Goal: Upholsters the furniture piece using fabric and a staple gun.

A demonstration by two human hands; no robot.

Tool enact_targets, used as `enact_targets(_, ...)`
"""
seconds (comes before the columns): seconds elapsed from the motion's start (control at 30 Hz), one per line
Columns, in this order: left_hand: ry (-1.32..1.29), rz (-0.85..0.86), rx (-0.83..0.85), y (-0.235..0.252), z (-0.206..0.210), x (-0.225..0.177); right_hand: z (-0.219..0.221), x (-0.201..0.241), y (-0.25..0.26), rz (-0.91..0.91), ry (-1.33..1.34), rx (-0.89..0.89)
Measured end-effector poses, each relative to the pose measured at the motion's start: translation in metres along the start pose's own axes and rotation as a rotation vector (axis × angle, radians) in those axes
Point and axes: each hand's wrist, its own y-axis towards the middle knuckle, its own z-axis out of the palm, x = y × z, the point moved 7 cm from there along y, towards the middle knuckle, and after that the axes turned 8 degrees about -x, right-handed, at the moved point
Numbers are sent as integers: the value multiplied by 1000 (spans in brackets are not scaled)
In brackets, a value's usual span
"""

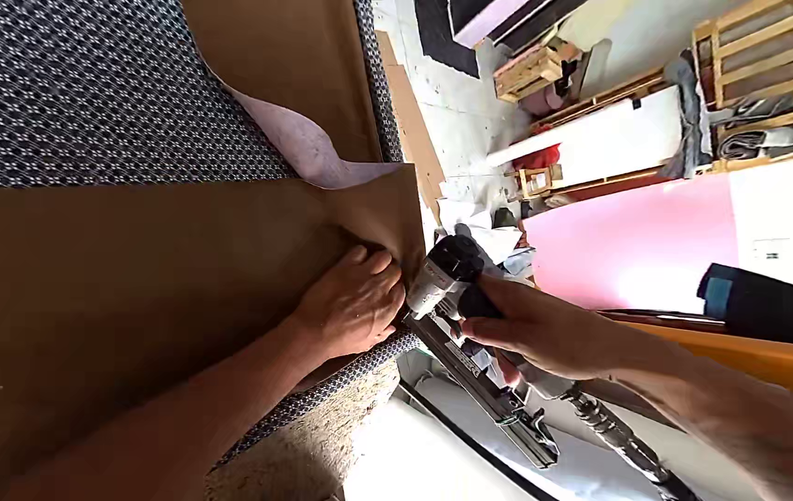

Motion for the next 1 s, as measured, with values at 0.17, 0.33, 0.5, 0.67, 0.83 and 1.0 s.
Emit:
enact_targets(0.17, 5, -61, 4, -2, -2, 5, -7, 24, 10, 143, -207, 6)
enact_targets(0.33, -4, -95, -22, -4, -6, 5, -8, 49, 27, 266, -211, 103)
enact_targets(0.5, -51, -170, -105, -56, -49, 43, -13, 49, 37, 292, -142, 127)
enact_targets(0.67, 136, -587, -36, -164, -131, 173, -19, 42, 41, 326, -6, 148)
enact_targets(0.83, 146, -346, -109, -153, -124, 175, -17, 46, 39, 332, -2, 140)
enact_targets(1.0, 156, 38, -300, -113, -118, 192, -12, 43, 36, 324, 20, 156)
